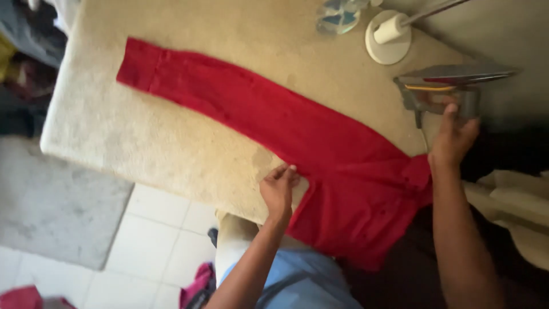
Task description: Ironing a red long-sleeved shirt on a flat surface using a handheld iron and a spray bottle.
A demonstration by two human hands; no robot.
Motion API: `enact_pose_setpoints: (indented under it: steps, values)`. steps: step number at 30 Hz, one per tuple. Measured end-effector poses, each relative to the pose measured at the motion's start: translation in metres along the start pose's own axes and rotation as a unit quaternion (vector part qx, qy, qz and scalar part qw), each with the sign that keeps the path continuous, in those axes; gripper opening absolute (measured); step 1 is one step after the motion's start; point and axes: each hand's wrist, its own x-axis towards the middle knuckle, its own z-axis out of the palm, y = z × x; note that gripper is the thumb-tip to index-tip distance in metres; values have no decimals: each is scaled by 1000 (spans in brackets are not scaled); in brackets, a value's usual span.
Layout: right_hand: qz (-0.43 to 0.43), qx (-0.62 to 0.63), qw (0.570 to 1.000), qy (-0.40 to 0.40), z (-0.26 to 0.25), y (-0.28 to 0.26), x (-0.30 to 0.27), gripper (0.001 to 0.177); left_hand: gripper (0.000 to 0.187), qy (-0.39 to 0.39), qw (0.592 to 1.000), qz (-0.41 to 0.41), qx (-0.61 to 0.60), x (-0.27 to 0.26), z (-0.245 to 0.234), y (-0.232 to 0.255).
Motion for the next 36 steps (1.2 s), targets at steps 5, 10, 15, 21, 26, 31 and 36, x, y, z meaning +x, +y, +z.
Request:
enact_pose_setpoints:
  steps: [5,10,15,21,26,31,36]
  values:
    - [-13,42,996,-79,-12,-9,25,53,24,36,999,8,5,-5,12,-8]
    - [-175,-272,923,-208,8,-73,15,48,22,61,998,18,1,-9,18,1]
    - [-214,-428,797,-368,100,-135,-28,49,21,93,995,26,12,-6,26,9]
    - [-326,-392,775,-373,156,-128,-53,40,21,133,987,61,69,-4,25,23]
    - [-297,-395,797,-346,198,-131,-51,40,23,119,991,62,3,2,17,40]
    - [-294,-383,806,-341,242,-136,-34,43,25,135,989,54,39,12,20,58]
    - [-276,-388,806,-351,243,-132,-34,47,26,146,984,74,64,12,15,52]
